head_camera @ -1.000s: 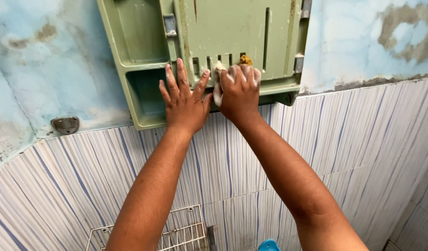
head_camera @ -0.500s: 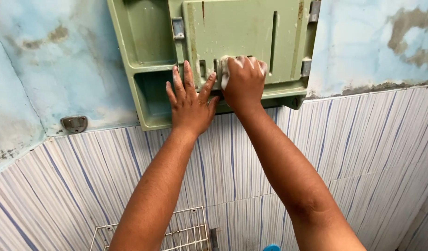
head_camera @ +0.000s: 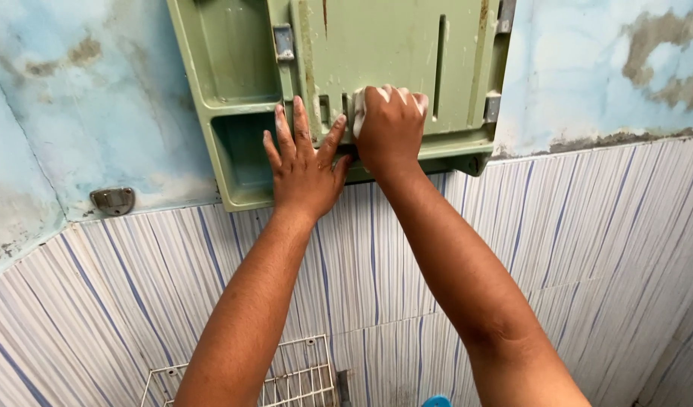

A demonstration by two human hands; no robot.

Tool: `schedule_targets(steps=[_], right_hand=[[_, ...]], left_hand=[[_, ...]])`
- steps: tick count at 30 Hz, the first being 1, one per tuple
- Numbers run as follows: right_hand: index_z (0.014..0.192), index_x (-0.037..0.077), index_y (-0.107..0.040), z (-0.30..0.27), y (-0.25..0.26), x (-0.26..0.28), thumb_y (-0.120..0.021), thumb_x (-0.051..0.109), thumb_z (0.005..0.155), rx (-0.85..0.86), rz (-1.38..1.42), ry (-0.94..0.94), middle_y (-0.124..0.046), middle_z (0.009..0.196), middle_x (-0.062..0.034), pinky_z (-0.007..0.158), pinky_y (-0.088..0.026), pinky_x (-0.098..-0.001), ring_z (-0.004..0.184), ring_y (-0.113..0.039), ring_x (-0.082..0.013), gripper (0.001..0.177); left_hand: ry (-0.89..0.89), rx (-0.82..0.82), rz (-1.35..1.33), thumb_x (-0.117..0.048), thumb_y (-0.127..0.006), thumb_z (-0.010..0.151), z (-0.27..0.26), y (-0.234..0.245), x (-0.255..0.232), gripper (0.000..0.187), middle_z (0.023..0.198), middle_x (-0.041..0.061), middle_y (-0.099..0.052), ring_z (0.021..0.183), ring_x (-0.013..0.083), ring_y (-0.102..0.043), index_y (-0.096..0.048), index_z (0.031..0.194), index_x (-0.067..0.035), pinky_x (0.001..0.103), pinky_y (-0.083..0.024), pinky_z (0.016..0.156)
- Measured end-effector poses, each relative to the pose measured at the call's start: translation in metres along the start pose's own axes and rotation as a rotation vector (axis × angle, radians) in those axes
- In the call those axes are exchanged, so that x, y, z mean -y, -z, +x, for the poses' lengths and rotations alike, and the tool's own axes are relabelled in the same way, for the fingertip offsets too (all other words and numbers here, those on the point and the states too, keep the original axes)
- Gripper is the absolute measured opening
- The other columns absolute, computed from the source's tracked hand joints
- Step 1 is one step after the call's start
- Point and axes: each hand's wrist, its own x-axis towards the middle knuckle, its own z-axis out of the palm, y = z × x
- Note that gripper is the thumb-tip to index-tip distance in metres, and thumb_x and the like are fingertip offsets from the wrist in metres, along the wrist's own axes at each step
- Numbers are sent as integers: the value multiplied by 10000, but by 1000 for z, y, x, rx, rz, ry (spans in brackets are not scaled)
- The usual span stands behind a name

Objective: Scrubbing a plastic wall-mounted bathroom cabinet with a soapy sponge to clean it.

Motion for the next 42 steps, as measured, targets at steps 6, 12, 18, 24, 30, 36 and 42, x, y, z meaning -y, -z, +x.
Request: schedule_targets(steps=[6,12,18,24,30,36,42], right_hand=[[796,180,-603,-18,6,0,-680,113,864,-61,1,63,-518,647,7,694,-494,-413,594,-598,-235,123],[796,186,-645,-35,29,-14,-746,135,810,49,112,90,-543,640,30,775,-505,-421,602,-618,-213,114],[929,151,-704,-34,25,-36,-676,152,920,160,192,-133,-634,740,-17,831,-487,-459,717,-679,-273,29],[881,129,-708,-19,21,-28,-710,142,926,130,137,-100,-624,729,-38,823,-485,-486,706,-673,-282,48],[862,143,-650,-23,-1,-32,-716,151,863,1,7,39,-579,772,-42,693,-478,-419,661,-630,-270,67],[986,78,-677,-44,33,-17,-725,156,810,16,46,112,-626,919,-140,737,-491,-442,765,-650,-322,198],[962,166,-702,-63,21,-47,-670,110,884,-65,128,259,-655,906,-82,742,-507,-418,844,-677,-310,101]], left_hand=[[-11,-9,6,-544,-589,1032,-1,-4,3,605,1703,241,-51,1553,522,-20,-369,1586,-440,759,-142,1159],[-29,-19,39,-538,-594,1037,-2,-1,3,605,1691,264,-80,1543,534,-42,-384,1591,-414,765,-157,1149],[-40,-48,48,-539,-587,1034,-2,-4,4,591,1688,271,-89,1540,538,-48,-399,1580,-416,770,-156,1141],[-32,-51,43,-546,-592,1031,-2,-3,3,594,1692,262,-91,1546,530,-56,-398,1580,-431,765,-156,1146],[-31,-35,26,-551,-581,1033,-2,-3,4,589,1694,256,-91,1549,522,-45,-400,1579,-428,765,-149,1149],[-29,-23,31,-540,-581,1045,-2,1,1,582,1691,258,-97,1546,521,-40,-405,1584,-408,762,-147,1149],[-33,-34,54,-553,-563,1041,-4,2,1,600,1693,266,-97,1548,518,-42,-398,1588,-371,758,-138,1150]])
